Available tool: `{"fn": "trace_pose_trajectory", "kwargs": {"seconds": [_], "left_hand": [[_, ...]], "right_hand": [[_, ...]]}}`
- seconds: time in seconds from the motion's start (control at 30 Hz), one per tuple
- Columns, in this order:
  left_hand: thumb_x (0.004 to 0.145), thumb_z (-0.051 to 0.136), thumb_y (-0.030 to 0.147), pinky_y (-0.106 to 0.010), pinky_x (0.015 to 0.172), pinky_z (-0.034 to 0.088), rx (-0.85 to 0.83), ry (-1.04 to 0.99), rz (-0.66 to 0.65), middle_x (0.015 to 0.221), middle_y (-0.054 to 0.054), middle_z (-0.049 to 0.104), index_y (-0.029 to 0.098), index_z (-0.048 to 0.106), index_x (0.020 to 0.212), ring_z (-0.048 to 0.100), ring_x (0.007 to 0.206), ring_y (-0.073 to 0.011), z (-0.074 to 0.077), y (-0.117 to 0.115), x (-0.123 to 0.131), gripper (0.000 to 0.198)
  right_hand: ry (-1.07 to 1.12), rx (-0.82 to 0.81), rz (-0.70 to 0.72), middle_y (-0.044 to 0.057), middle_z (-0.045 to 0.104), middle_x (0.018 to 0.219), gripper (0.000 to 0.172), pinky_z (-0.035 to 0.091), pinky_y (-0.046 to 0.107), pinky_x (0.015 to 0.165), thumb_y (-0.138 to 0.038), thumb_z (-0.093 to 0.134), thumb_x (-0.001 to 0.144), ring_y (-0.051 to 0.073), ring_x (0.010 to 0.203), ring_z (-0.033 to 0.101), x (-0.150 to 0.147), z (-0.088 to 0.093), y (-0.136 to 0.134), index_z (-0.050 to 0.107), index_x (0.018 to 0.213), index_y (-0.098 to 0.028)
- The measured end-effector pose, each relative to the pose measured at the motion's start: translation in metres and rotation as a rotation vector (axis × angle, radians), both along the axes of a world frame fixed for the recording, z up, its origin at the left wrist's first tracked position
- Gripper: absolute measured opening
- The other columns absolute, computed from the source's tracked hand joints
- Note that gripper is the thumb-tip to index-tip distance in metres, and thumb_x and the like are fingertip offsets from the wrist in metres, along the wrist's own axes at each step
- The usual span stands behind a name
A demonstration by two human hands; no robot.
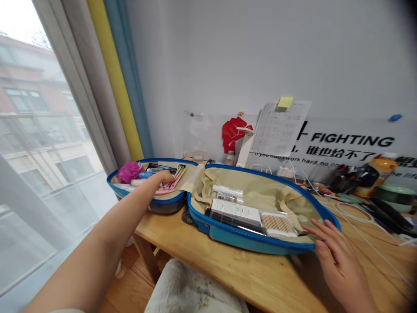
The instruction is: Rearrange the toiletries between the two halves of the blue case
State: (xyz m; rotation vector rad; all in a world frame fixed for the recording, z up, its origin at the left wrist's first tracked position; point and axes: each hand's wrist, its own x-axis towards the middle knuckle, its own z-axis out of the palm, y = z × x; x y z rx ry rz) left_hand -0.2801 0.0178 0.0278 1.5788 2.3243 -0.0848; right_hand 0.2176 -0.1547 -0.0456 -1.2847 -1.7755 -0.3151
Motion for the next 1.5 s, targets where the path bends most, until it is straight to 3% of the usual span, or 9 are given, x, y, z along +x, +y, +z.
{"fn": "trace_pose_trajectory", "kwargs": {"seconds": [0.4, 0.7, 0.83, 0.93, 1.03, 1.13, 1.3, 1.4, 1.5], "left_hand": [[0.090, 0.056, 0.038, -0.042, 0.086, 0.052, 0.070, -0.073, -0.114, 0.120, -0.008, 0.058, 0.016, 0.056, 0.118, 0.059, 0.103, -0.0223, 0.004, -0.003, 0.000, 0.035], [0.090, 0.057, 0.038, -0.042, 0.086, 0.052, 0.074, -0.026, -0.059, 0.119, -0.008, 0.058, 0.016, 0.055, 0.119, 0.059, 0.103, -0.0220, 0.007, -0.006, 0.007, 0.037], [0.090, 0.057, 0.039, -0.040, 0.083, 0.053, 0.145, -0.022, -0.094, 0.114, -0.007, 0.060, 0.015, 0.058, 0.114, 0.061, 0.098, -0.0205, 0.016, -0.014, 0.011, 0.034], [0.095, 0.045, 0.041, -0.033, 0.077, 0.053, 0.278, -0.030, -0.169, 0.103, -0.007, 0.066, 0.012, 0.060, 0.111, 0.063, 0.088, -0.0189, 0.030, -0.019, 0.019, 0.036], [0.097, 0.036, 0.039, -0.028, 0.079, 0.050, 0.433, -0.040, -0.300, 0.111, -0.009, 0.066, 0.012, 0.052, 0.123, 0.063, 0.093, -0.0189, 0.048, -0.025, 0.042, 0.041], [0.091, 0.048, 0.042, -0.026, 0.086, 0.046, 0.492, -0.070, -0.528, 0.121, -0.006, 0.063, 0.019, 0.050, 0.125, 0.060, 0.104, -0.0180, 0.056, -0.035, 0.083, 0.041], [0.077, 0.067, 0.039, -0.022, 0.079, 0.045, 0.318, -0.083, -0.874, 0.107, -0.001, 0.068, 0.023, 0.062, 0.106, 0.063, 0.095, -0.0168, 0.035, -0.055, 0.153, 0.033], [0.074, 0.070, 0.037, -0.024, 0.078, 0.046, 0.224, -0.040, -0.939, 0.108, -0.004, 0.068, 0.022, 0.063, 0.102, 0.062, 0.097, -0.0198, 0.019, -0.059, 0.174, 0.033], [0.074, 0.069, 0.037, -0.024, 0.079, 0.046, 0.166, -0.005, -0.949, 0.111, -0.005, 0.067, 0.022, 0.062, 0.103, 0.062, 0.101, -0.0209, 0.012, -0.057, 0.181, 0.034]], "right_hand": [[0.004, -0.035, -0.002, 0.011, 0.065, 0.116, 0.037, 0.044, 0.054, 0.100, -0.044, 0.038, 0.090, 0.031, 0.127, 0.049, 0.002, 0.001, 0.000, 0.066, 0.100, -0.023], [0.027, -0.047, -0.013, 0.012, 0.065, 0.115, 0.040, 0.043, 0.053, 0.101, -0.047, 0.037, 0.090, 0.031, 0.127, 0.049, -0.001, 0.001, -0.001, 0.066, 0.099, -0.022], [0.040, -0.070, -0.014, 0.011, 0.065, 0.117, 0.039, 0.043, 0.052, 0.102, -0.047, 0.037, 0.090, 0.030, 0.128, 0.048, -0.001, 0.002, -0.002, 0.065, 0.100, -0.022], [0.026, -0.053, -0.004, 0.011, 0.064, 0.118, 0.039, 0.043, 0.054, 0.101, -0.047, 0.037, 0.090, 0.031, 0.128, 0.048, -0.001, 0.002, -0.002, 0.065, 0.101, -0.022], [0.012, -0.039, -0.009, 0.011, 0.065, 0.117, 0.037, 0.043, 0.053, 0.101, -0.044, 0.038, 0.091, 0.031, 0.128, 0.048, 0.000, 0.000, -0.001, 0.066, 0.101, -0.022], [0.000, -0.003, -0.010, 0.011, 0.065, 0.116, 0.038, 0.044, 0.052, 0.101, -0.044, 0.037, 0.091, 0.030, 0.127, 0.049, 0.000, -0.001, 0.000, 0.066, 0.100, -0.022], [-0.019, 0.022, 0.005, 0.010, 0.065, 0.116, 0.038, 0.044, 0.052, 0.100, -0.044, 0.036, 0.092, 0.030, 0.127, 0.049, 0.002, -0.004, 0.002, 0.065, 0.102, -0.022], [-0.017, 0.043, 0.014, 0.009, 0.065, 0.117, 0.037, 0.043, 0.052, 0.100, -0.044, 0.036, 0.093, 0.030, 0.126, 0.049, 0.003, -0.006, 0.002, 0.065, 0.103, -0.023], [-0.010, 0.040, 0.013, 0.008, 0.064, 0.117, 0.037, 0.042, 0.052, 0.102, -0.043, 0.036, 0.093, 0.029, 0.127, 0.048, 0.004, -0.008, 0.002, 0.065, 0.104, -0.023]]}}
